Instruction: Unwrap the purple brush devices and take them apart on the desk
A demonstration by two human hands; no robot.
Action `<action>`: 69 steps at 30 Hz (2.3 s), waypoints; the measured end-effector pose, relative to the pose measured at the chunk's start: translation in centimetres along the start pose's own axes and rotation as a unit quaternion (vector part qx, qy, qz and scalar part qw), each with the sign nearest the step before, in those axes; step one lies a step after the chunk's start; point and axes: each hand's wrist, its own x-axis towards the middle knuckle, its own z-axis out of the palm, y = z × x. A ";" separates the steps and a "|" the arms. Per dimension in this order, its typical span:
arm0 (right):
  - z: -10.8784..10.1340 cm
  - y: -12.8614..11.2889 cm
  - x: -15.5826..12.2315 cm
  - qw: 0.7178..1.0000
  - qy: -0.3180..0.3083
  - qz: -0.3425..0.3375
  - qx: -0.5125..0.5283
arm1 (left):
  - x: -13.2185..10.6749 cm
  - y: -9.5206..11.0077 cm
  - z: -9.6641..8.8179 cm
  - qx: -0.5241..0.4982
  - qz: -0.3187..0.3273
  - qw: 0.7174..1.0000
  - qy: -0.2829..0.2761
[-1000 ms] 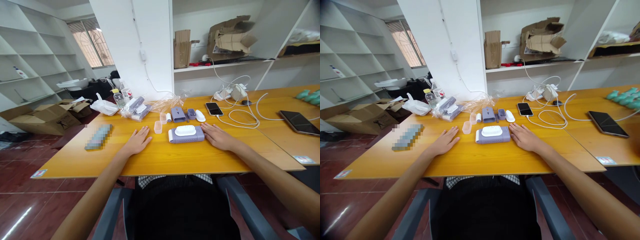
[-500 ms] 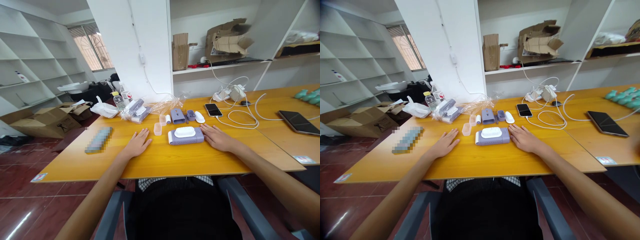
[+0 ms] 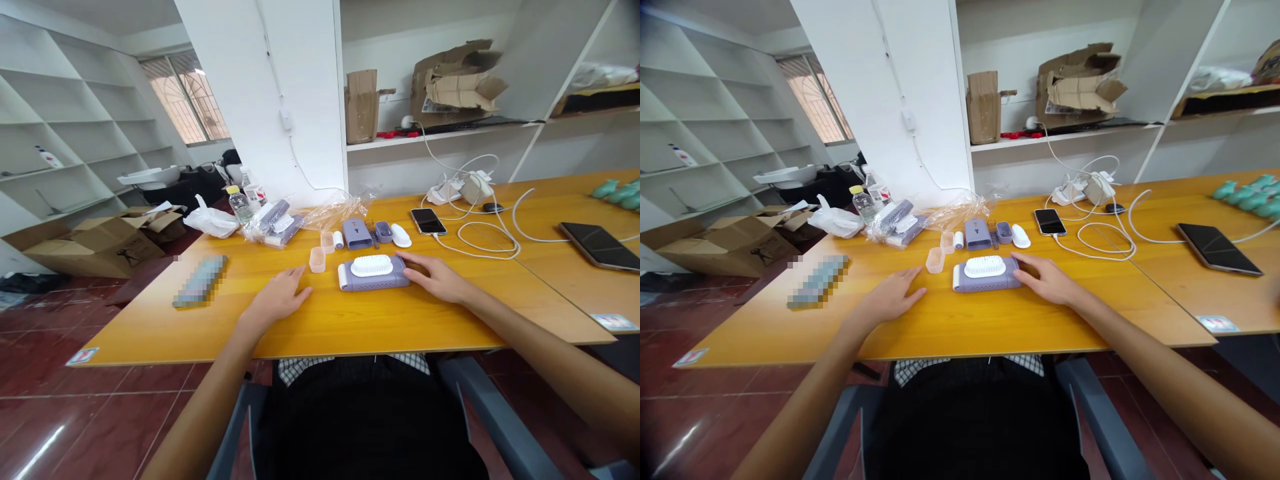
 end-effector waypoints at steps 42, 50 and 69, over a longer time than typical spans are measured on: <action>2.5 -3.2 2.1 0.996 -0.047 -0.078 -0.006 | 0.5 2.6 0.4 -0.226 0.110 0.967 -0.037; 2.3 -3.0 2.1 0.995 -0.055 -0.079 -0.005 | 0.3 2.4 0.1 -0.246 0.123 0.961 -0.043; 2.4 -2.7 2.1 0.997 -0.035 -0.070 0.006 | 0.4 3.4 0.3 -0.196 0.090 0.976 -0.014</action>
